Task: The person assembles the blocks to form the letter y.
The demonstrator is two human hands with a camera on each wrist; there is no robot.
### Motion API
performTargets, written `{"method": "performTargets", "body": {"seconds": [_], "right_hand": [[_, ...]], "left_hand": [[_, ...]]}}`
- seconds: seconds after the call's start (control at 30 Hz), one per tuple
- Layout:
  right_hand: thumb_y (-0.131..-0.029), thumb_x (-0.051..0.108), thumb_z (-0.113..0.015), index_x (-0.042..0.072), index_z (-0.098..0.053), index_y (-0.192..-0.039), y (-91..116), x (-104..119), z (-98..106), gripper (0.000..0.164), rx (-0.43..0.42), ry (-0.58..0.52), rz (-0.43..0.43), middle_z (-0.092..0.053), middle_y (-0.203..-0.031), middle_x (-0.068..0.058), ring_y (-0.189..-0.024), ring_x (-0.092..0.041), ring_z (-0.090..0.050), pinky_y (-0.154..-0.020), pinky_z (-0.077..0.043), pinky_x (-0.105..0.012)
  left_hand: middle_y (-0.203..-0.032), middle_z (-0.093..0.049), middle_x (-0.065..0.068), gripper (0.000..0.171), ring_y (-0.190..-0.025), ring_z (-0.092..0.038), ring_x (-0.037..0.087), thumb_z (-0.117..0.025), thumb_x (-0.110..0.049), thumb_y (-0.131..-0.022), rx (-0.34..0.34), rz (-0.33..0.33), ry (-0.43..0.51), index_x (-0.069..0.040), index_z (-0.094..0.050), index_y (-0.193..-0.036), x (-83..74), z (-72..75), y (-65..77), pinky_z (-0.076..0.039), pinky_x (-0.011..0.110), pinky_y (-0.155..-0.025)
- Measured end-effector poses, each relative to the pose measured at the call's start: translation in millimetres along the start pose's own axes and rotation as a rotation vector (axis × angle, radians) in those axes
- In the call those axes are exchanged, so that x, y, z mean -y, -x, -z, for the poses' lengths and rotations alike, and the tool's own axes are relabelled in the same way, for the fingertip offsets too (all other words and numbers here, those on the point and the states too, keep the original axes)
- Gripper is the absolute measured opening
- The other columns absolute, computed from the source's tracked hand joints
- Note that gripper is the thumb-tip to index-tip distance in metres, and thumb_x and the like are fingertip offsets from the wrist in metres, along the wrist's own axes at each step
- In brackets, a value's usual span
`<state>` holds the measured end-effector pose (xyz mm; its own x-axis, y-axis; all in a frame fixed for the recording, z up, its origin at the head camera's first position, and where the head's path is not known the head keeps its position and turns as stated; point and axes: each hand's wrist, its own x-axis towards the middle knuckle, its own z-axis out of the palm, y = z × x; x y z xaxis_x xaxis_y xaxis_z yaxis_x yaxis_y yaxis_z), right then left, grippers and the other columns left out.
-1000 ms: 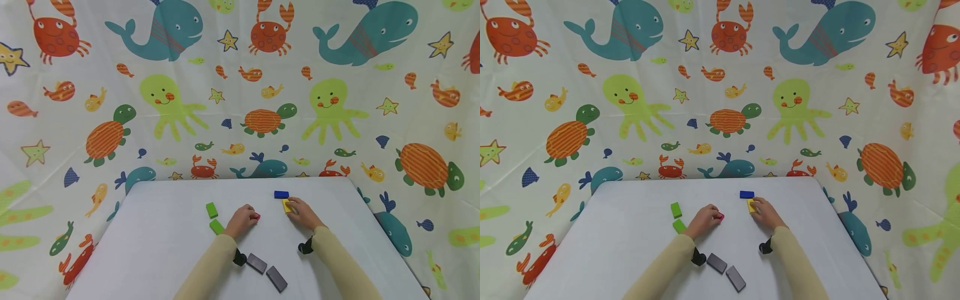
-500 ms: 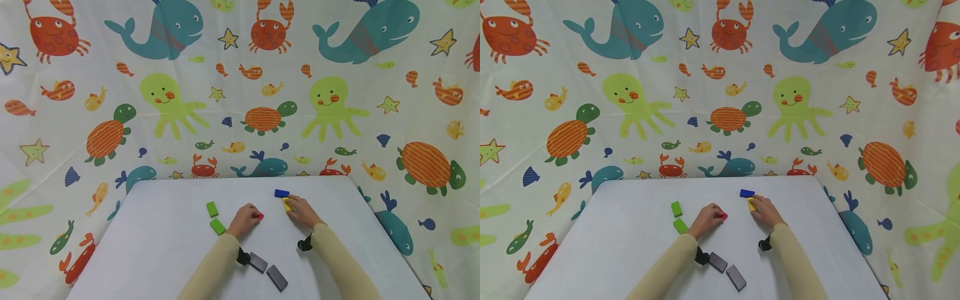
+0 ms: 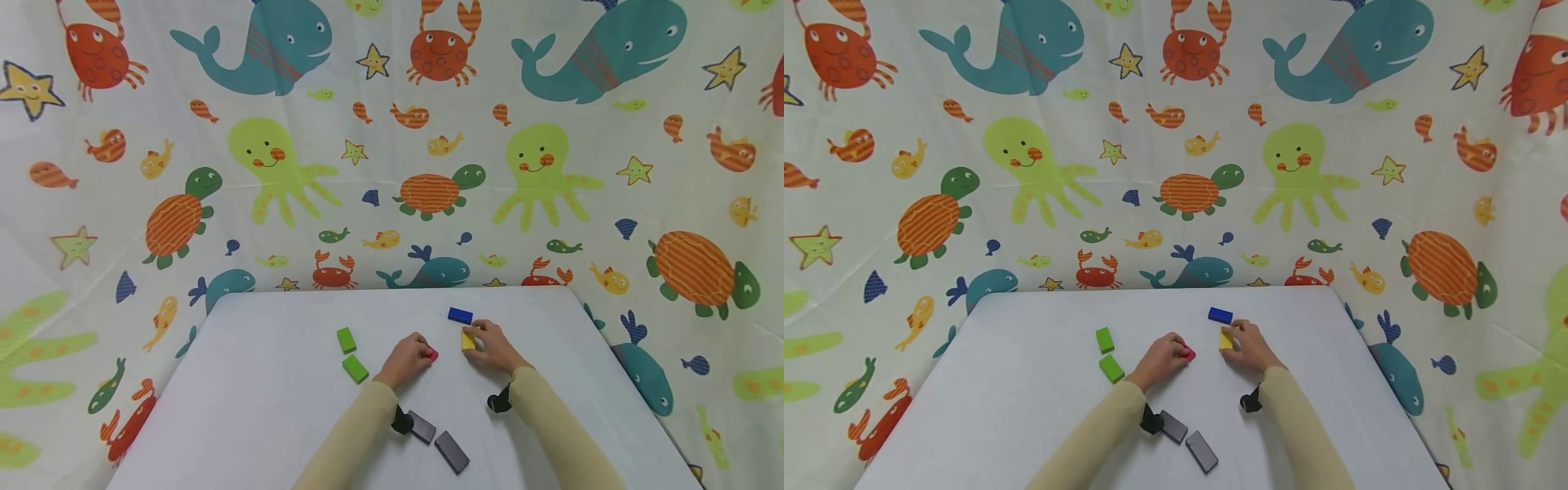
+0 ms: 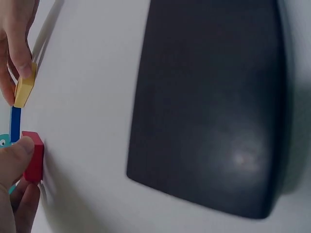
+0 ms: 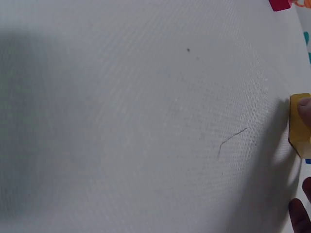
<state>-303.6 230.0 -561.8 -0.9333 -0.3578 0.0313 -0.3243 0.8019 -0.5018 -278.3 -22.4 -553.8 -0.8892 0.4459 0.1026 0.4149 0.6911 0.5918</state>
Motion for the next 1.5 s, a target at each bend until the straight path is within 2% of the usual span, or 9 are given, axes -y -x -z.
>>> {"method": "performTargets", "body": {"seconds": [0.2, 0.43, 0.6, 0.8, 0.9, 1.03, 1.2, 1.5], "right_hand": [[-0.087, 0.031, -0.075, 0.007, -0.063, -0.13, -1.4, -1.7, -3.6, 0.051, -0.062, 0.05, -0.002, -0.055, -0.125, -0.017, -0.117, -0.034, -0.047, -0.099, -0.043, -0.055], [-0.084, 0.04, -0.076, 0.008, -0.068, -0.124, -6.1, 5.2, -6.8, 0.052, -0.196, 0.073, -0.07, -0.057, -0.119, -0.018, -0.112, -0.036, -0.05, -0.097, -0.044, -0.054], [-0.085, 0.042, -0.075, 0.008, -0.067, -0.124, -9.5, 12.4, -8.1, 0.052, -0.242, 0.101, -0.113, -0.057, -0.118, -0.02, -0.109, -0.037, -0.052, -0.094, -0.046, -0.054], [-0.084, 0.041, -0.076, 0.007, -0.068, -0.121, -9.4, 18.3, -13.8, 0.052, -0.235, 0.116, -0.157, -0.058, -0.115, -0.02, -0.104, -0.037, -0.053, -0.09, -0.047, -0.053], [-0.084, 0.04, -0.077, 0.007, -0.068, -0.123, -10.0, 18.9, -17.4, 0.052, -0.221, 0.122, -0.14, -0.057, -0.116, -0.02, -0.104, -0.036, -0.052, -0.091, -0.047, -0.052], [-0.086, 0.036, -0.075, 0.009, -0.064, -0.13, -13.1, 17.9, -20.1, 0.053, -0.157, 0.11, -0.093, -0.054, -0.121, -0.02, -0.109, -0.036, -0.049, -0.094, -0.044, -0.053], [-0.089, 0.028, -0.072, 0.009, -0.057, -0.138, -15.4, 18.5, -21.1, 0.054, -0.087, 0.073, -0.077, -0.052, -0.127, -0.02, -0.115, -0.038, -0.045, -0.099, -0.041, -0.054], [-0.088, 0.029, -0.074, 0.012, -0.063, -0.133, -15.6, 20.5, -22.6, 0.049, -0.108, 0.018, -0.048, -0.055, -0.129, -0.018, -0.118, -0.038, -0.047, -0.1, -0.041, -0.055]], "left_hand": [[-0.1, -0.06, 0.002, 0.015, -0.088, -0.057, 0.013, -0.077, -0.016, -0.085, -0.002, 0.012, -0.026, -0.005, -0.078, -0.096, 0.2, -4.0, -2.8, -0.051, 0.025, -0.085], [-0.098, -0.06, 0.002, 0.016, -0.088, -0.057, 0.015, -0.077, -0.018, -0.085, -0.059, 0.059, -0.031, -0.005, -0.076, -0.095, -3.9, -11.7, -7.8, -0.051, 0.026, -0.085], [-0.096, -0.059, 0.003, 0.017, -0.086, -0.056, 0.015, -0.078, -0.017, -0.084, -0.076, 0.077, -0.038, -0.005, -0.077, -0.095, -7.5, -13.7, -9.4, -0.052, 0.025, -0.083], [-0.097, -0.06, 0.003, 0.016, -0.086, -0.056, 0.015, -0.078, -0.016, -0.084, -0.058, 0.087, -0.023, -0.004, -0.077, -0.095, -11.2, -13.5, -10.8, -0.052, 0.025, -0.084], [-0.098, -0.06, 0.003, 0.016, -0.086, -0.057, 0.014, -0.077, -0.015, -0.085, -0.045, 0.087, -0.024, -0.004, -0.077, -0.095, -11.2, -13.9, -11.8, -0.052, 0.025, -0.083], [-0.098, -0.06, 0.003, 0.015, -0.086, -0.057, 0.014, -0.078, -0.015, -0.084, -0.036, 0.089, -0.014, -0.004, -0.078, -0.095, -10.9, -13.8, -12.4, -0.052, 0.024, -0.083], [-0.098, -0.059, 0.003, 0.015, -0.087, -0.056, 0.014, -0.077, -0.014, -0.085, -0.033, 0.092, 0.002, -0.003, -0.077, -0.094, -10.3, -11.6, -11.9, -0.052, 0.025, -0.083], [-0.095, -0.058, 0.002, 0.013, -0.085, -0.055, 0.014, -0.077, -0.015, -0.085, -0.075, 0.055, 0.002, -0.004, -0.075, -0.092, -7.6, -13.0, -9.9, -0.051, 0.026, -0.083]]}}
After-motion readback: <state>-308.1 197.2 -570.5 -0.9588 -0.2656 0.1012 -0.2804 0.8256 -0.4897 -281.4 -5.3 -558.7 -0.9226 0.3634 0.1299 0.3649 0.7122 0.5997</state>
